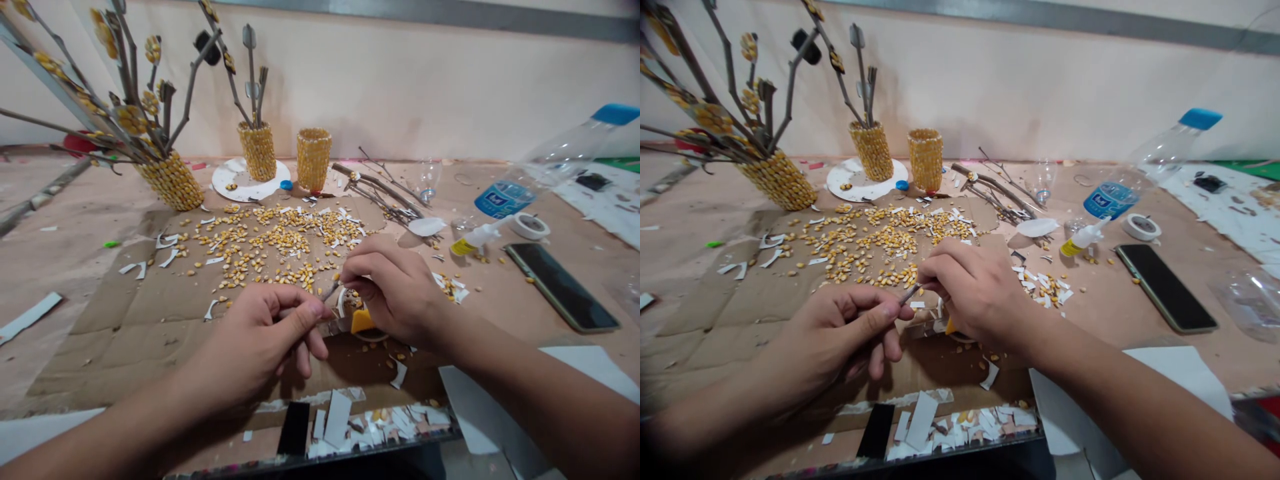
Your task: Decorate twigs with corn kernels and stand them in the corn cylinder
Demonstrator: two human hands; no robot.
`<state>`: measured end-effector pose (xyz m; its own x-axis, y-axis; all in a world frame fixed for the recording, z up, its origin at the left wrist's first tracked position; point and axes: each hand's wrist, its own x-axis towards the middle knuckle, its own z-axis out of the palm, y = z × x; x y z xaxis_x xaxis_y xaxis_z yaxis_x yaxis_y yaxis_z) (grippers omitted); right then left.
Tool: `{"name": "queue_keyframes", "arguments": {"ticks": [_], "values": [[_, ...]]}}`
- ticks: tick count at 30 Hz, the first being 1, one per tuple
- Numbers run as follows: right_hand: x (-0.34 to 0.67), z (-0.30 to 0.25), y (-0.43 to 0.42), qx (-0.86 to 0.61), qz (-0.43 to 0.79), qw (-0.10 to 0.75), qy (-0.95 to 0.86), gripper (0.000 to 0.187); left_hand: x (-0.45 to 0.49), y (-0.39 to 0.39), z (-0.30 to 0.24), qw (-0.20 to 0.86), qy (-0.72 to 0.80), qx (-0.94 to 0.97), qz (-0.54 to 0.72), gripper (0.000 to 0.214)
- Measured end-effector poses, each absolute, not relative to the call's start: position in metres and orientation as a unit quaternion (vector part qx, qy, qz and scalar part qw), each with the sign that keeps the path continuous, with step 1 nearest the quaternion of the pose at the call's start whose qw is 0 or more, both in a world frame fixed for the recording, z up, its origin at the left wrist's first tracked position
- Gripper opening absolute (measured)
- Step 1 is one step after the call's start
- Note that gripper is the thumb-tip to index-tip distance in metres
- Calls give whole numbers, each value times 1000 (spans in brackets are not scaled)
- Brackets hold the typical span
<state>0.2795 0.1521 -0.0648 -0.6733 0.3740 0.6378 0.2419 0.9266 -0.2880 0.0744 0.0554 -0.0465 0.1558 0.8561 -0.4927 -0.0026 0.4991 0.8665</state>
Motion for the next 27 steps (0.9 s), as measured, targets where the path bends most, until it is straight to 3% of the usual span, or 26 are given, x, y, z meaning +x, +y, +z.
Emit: {"name": "queue_keyframes", "arguments": {"ticks": [27], "values": [[280,-61,149,-159,57,366,-915,12,74,56,-47,664,554,388,318,47]]}}
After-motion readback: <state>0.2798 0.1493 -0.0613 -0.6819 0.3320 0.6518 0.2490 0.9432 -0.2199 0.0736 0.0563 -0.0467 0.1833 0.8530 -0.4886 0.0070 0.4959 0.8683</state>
